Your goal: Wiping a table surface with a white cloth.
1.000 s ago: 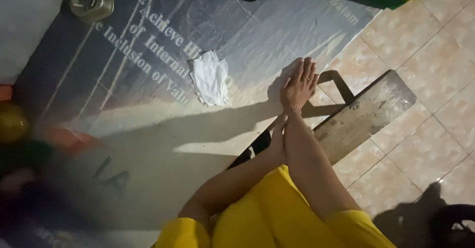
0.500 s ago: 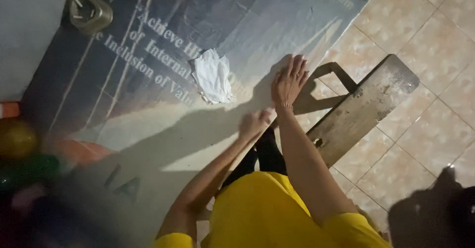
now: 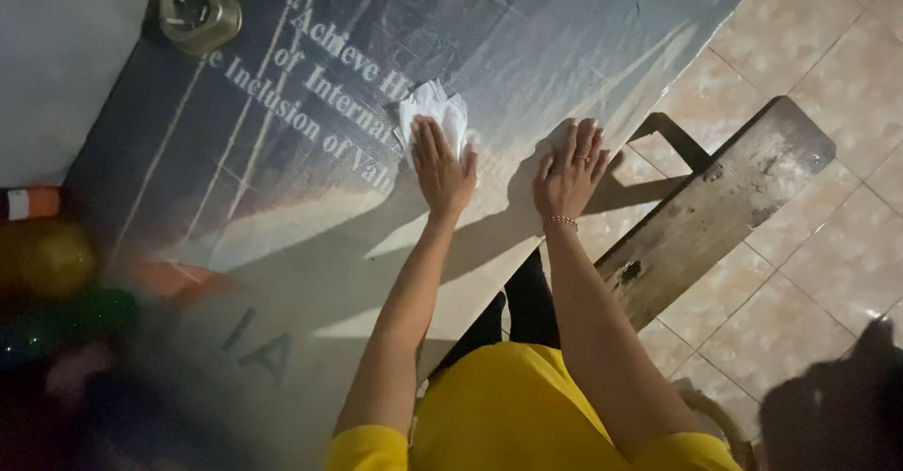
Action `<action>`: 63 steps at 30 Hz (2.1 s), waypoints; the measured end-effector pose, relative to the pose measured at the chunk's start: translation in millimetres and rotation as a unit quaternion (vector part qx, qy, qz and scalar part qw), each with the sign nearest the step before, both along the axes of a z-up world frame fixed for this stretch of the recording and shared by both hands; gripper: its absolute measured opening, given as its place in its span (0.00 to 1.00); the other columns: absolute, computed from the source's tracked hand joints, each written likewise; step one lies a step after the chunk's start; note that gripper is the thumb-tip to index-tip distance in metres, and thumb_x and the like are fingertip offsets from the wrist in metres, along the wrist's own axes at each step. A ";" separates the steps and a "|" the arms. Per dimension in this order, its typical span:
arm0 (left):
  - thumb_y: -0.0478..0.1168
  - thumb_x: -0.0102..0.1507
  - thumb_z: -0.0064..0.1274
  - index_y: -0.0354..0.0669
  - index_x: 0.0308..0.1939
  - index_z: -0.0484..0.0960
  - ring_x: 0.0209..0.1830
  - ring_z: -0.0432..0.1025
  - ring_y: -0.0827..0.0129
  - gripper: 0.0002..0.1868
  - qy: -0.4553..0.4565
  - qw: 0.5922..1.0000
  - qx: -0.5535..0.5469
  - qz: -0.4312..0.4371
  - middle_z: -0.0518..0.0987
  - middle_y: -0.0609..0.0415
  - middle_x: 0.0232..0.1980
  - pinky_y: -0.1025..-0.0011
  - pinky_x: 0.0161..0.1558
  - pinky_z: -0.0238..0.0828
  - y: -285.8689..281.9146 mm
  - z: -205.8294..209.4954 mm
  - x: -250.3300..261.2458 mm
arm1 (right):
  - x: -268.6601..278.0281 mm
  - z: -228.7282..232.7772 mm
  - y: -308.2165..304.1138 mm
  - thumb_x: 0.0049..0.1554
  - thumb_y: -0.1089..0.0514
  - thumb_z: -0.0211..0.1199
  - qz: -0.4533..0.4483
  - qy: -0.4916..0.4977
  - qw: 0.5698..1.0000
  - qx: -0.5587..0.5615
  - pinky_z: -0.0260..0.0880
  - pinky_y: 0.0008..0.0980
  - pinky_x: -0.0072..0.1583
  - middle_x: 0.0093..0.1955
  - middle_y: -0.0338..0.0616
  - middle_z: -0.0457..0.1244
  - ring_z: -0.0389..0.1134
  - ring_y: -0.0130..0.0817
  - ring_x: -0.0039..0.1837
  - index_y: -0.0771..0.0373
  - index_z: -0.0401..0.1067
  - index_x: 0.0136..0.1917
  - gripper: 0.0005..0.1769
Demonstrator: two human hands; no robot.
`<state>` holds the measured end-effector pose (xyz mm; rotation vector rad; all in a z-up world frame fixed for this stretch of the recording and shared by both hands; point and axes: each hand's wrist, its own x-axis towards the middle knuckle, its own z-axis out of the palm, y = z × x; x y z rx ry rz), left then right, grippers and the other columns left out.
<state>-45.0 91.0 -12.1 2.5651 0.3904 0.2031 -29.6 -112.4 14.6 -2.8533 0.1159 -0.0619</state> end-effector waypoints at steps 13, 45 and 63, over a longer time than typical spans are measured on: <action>0.37 0.70 0.49 0.51 0.83 0.50 0.87 0.36 0.54 0.39 0.068 0.985 0.093 -0.129 0.40 0.47 0.87 0.52 0.83 0.28 -36.4 -4.7 59.2 | 1.8 1.1 5.6 0.61 0.50 0.51 -0.021 0.001 1.000 0.002 0.31 0.53 0.83 0.88 0.52 0.41 0.38 0.50 0.87 0.58 0.50 0.85 0.41; 0.39 0.71 0.47 0.50 0.82 0.55 0.86 0.45 0.59 0.35 -0.085 0.936 0.006 -0.341 0.52 0.55 0.85 0.50 0.83 0.35 -143.5 -15.9 210.1 | 5.9 10.5 4.0 0.58 0.49 0.55 -0.032 0.015 0.999 -0.003 0.32 0.52 0.83 0.87 0.47 0.41 0.38 0.46 0.87 0.54 0.50 0.84 0.43; 0.44 0.67 0.51 0.48 0.82 0.52 0.85 0.46 0.60 0.41 -0.047 0.918 0.020 -0.394 0.50 0.53 0.85 0.49 0.82 0.38 -135.0 -11.9 217.8 | 4.2 -1.8 2.0 0.59 0.48 0.54 -0.032 0.011 0.999 -0.001 0.33 0.52 0.83 0.87 0.49 0.40 0.39 0.47 0.87 0.54 0.49 0.84 0.42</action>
